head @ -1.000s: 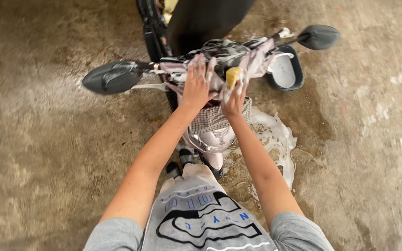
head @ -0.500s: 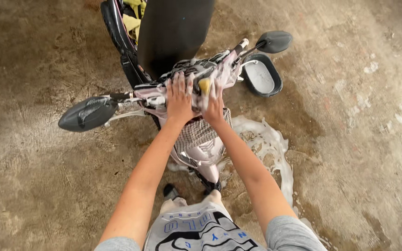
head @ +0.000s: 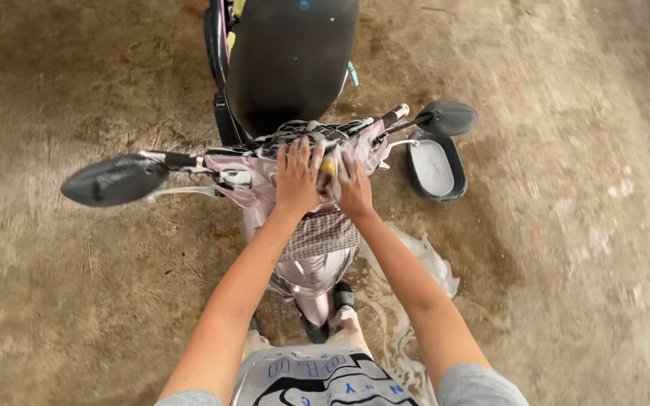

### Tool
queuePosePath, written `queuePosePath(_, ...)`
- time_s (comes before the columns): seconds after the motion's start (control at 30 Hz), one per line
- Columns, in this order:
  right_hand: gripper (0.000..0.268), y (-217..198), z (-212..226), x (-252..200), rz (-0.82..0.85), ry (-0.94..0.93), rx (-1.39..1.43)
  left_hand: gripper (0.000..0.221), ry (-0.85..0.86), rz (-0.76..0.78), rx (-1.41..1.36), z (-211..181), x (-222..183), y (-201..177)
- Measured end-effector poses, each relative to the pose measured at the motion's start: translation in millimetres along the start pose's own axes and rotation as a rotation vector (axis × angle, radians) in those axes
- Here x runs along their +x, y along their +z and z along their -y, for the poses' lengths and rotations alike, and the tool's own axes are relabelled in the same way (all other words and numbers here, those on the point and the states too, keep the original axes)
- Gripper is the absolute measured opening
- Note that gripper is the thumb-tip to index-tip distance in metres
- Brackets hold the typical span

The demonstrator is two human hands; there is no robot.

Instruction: The person washes a pink scooter using a spray bottle and a sponge. They spray soapy water onto the scooter's front and handlebars, then scrub the surfaces with a sponge, focusing on the handlebars and mirrors.

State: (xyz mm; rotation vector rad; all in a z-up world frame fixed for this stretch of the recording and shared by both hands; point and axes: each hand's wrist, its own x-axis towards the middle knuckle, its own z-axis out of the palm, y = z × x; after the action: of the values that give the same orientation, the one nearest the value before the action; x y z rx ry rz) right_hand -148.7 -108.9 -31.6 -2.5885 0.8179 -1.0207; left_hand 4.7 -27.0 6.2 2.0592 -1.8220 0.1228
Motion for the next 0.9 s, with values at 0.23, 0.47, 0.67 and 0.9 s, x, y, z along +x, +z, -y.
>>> queuePosePath(0.23, 0.061, 52, -71, 7, -0.072, -0.115, -0.035, 0.103, -0.208, -0.219, 0.109, -32, -4, 10)
queuePosePath(0.47, 0.024, 41, -212, -62, 0.193, -0.007, 0.390, 0.108, -0.292, -0.068, 0.228, -27, 1, 10)
queuePosePath(0.67, 0.071, 19, -153, -46, -0.135, -0.009, 0.184, 0.120, -0.403, -0.041, 0.128, -45, 8, -2)
queuePosePath(0.9, 0.046, 22, -98, -65, -0.005, -0.261, 0.112, 0.110, -0.392, 0.038, 0.707, -70, 23, 40)
